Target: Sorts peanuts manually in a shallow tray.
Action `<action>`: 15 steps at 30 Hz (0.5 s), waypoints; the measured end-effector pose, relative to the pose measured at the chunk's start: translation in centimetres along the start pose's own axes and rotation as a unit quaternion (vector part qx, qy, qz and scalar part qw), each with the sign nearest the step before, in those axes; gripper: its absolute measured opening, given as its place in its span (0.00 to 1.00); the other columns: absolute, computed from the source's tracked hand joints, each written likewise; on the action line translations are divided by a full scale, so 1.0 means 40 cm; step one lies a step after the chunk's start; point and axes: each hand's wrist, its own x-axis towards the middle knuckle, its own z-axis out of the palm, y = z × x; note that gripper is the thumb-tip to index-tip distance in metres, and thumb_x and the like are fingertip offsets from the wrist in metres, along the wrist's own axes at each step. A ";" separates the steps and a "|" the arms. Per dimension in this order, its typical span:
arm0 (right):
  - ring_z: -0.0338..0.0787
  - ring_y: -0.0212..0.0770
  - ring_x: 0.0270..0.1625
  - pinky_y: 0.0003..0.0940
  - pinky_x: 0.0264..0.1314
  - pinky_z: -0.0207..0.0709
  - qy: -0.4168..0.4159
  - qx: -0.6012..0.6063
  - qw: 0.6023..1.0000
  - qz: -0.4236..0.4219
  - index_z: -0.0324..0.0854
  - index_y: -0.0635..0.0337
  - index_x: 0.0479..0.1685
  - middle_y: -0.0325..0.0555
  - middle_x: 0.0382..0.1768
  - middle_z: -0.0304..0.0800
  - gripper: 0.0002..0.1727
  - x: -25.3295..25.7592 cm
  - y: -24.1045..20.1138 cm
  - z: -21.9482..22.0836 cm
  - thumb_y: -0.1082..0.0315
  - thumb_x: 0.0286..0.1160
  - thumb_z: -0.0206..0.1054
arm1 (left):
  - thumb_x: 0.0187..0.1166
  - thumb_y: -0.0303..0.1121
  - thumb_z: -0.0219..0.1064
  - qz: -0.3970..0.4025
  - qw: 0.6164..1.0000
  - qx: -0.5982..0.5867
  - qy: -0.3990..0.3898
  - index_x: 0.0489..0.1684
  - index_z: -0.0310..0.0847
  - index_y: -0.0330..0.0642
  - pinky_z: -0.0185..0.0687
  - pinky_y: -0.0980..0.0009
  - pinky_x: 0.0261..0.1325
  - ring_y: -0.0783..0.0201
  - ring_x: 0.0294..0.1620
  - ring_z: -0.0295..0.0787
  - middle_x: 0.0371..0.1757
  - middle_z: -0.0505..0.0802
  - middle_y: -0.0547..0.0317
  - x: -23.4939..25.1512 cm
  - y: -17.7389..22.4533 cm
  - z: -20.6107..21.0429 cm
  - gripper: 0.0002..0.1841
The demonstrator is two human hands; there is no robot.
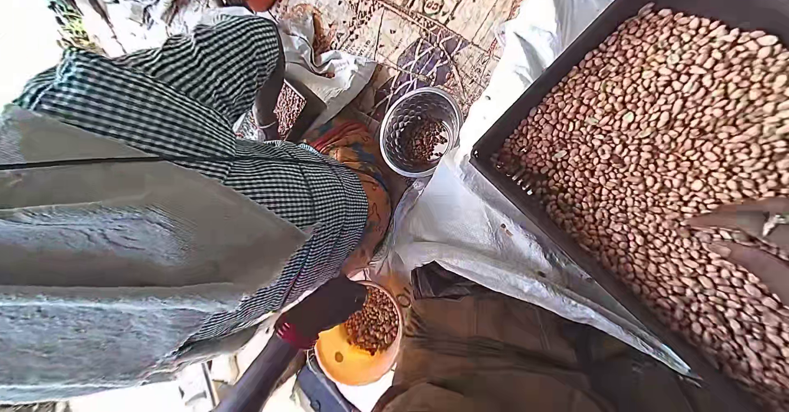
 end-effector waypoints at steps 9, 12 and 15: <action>0.92 0.59 0.57 0.55 0.55 0.85 0.120 0.015 0.985 -0.125 0.95 0.59 0.46 0.57 0.48 0.94 0.09 0.253 -0.171 -0.045 0.75 0.72 0.71 | 0.73 0.27 0.66 0.383 0.849 0.070 0.358 0.48 0.91 0.31 0.90 0.47 0.39 0.43 0.33 0.94 0.35 0.94 0.42 0.075 0.175 -0.151 0.12; 0.83 0.64 0.69 0.59 0.71 0.73 0.026 0.027 0.997 -0.068 0.94 0.58 0.53 0.60 0.57 0.91 0.12 0.284 -0.169 -0.001 0.72 0.79 0.67 | 0.79 0.31 0.57 0.489 0.720 0.126 0.476 0.41 0.91 0.41 0.88 0.66 0.38 0.56 0.33 0.92 0.32 0.93 0.54 0.105 0.331 -0.264 0.13; 0.75 0.70 0.76 0.65 0.78 0.63 -0.052 0.056 0.997 -0.002 0.91 0.52 0.63 0.66 0.68 0.84 0.17 0.211 -0.104 0.050 0.70 0.78 0.66 | 0.76 0.21 0.59 0.518 0.706 0.164 0.454 0.40 0.90 0.34 0.91 0.57 0.44 0.48 0.40 0.95 0.37 0.94 0.46 0.165 0.449 -0.351 0.10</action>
